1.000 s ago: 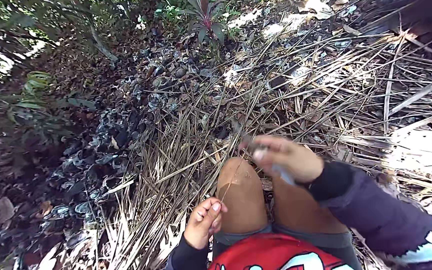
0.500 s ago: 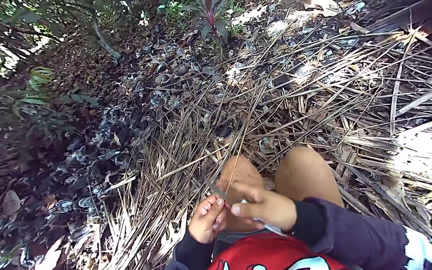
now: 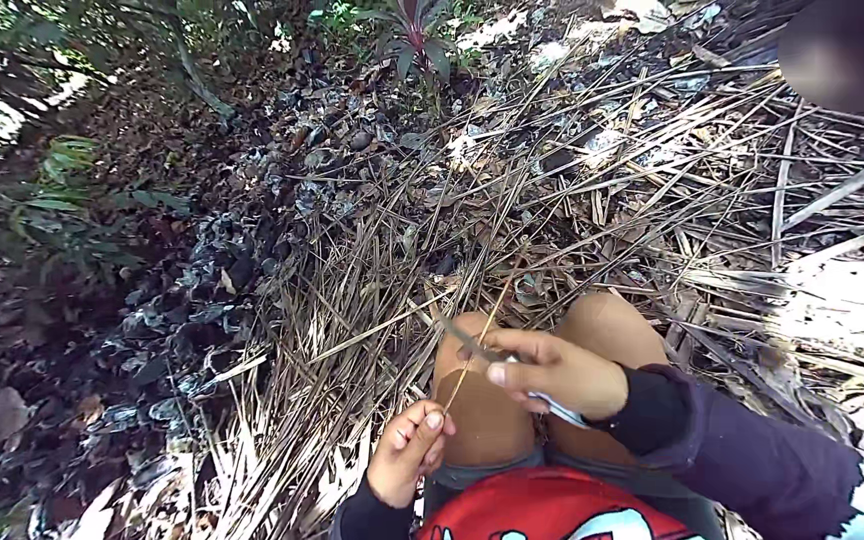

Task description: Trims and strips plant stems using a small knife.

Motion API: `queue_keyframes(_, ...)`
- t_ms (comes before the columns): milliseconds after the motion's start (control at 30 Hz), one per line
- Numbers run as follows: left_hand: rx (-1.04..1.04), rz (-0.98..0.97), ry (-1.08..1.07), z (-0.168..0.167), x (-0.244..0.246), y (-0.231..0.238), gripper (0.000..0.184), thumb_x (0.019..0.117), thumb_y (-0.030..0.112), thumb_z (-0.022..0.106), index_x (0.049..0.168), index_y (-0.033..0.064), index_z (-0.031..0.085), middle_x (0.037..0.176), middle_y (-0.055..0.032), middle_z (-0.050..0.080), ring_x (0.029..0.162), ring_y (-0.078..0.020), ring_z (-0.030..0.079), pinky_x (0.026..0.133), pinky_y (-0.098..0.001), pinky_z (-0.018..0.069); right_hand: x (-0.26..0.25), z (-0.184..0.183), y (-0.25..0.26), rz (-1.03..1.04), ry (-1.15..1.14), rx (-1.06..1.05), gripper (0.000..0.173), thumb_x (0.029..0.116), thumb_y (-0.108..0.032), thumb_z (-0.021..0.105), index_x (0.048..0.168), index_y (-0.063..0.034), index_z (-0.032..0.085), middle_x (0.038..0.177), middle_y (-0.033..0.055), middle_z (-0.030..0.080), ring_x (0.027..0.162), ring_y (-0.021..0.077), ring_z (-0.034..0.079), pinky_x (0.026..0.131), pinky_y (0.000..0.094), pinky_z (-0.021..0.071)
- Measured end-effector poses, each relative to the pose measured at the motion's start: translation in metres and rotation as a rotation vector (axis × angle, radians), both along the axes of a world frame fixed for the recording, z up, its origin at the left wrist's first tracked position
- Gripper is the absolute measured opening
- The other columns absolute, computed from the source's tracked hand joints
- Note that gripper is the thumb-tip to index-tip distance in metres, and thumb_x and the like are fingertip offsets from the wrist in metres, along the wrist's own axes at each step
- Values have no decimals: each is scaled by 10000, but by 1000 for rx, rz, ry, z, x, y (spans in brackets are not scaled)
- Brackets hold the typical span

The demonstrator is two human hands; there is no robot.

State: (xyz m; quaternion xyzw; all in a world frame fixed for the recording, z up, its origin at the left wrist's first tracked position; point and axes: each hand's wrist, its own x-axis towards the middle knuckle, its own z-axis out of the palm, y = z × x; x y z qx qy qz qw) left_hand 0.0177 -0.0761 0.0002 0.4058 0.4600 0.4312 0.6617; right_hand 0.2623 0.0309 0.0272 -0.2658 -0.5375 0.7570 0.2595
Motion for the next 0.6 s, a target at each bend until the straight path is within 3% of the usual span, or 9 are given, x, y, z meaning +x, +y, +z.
queue_keyframes(67,-2,-23,5,2,-5,-3,129,994,315,636,922,244,716,565,192,498,465,94,431,443,-94,353,18,0,18,-170,-40,81,273,1045,-173,466,1238,-71,630,704,-111,532,539,-54,446,508,126,398)
queue_keyframes(133,-38,-19,5,1,-11,-8,139,993,330,637,914,246,714,547,191,479,449,90,419,434,-97,348,58,-7,61,-519,37,194,273,1068,-194,396,1190,-121,629,623,-144,479,491,-56,415,479,129,391)
queue_keyframes(200,-62,6,7,1,-14,-10,142,994,328,632,913,244,713,543,189,470,441,85,410,426,-102,342,85,3,77,-717,129,197,305,1092,-224,348,1288,-142,566,617,-142,468,467,-24,434,464,154,430)
queue_keyframes(300,-47,17,-4,3,-7,-5,152,998,313,624,908,229,713,541,186,473,438,87,410,422,-99,339,52,14,28,-448,110,107,479,1044,-312,447,1510,-215,396,621,-107,494,470,-18,479,461,156,458)
queue_keyframes(333,-35,9,-7,3,-4,-3,149,997,315,628,912,228,716,544,187,477,441,89,414,423,-98,342,31,14,7,-292,58,43,556,1026,-293,493,1551,-187,346,663,-96,532,506,-25,501,487,152,462)
queue_keyframes(367,-23,3,-9,4,-1,0,142,992,323,636,916,232,715,547,190,485,444,90,422,424,-96,347,11,12,-11,-120,19,-13,588,1016,-255,509,1555,-114,320,721,-89,547,543,-29,499,510,150,450)
queue_keyframes(433,-2,-7,-3,5,1,1,133,986,341,646,920,248,715,559,198,501,454,95,430,433,-95,354,-17,4,-29,125,-5,-117,501,1022,-183,496,1496,-48,406,761,-64,524,552,-12,458,510,169,407)
queue_keyframes(500,20,-14,22,7,-2,-1,137,984,356,650,923,254,718,570,197,507,463,97,429,440,-94,354,-15,2,-18,141,-15,-124,363,1044,-179,476,1379,-54,535,763,-81,534,557,-26,467,513,151,415)
queue_keyframes(600,39,-11,63,5,-12,-10,149,989,363,642,926,254,720,565,195,487,458,100,410,435,-89,341,27,1,30,-204,83,-39,292,1060,-217,428,1232,-100,633,657,-124,508,501,-65,443,476,102,403)
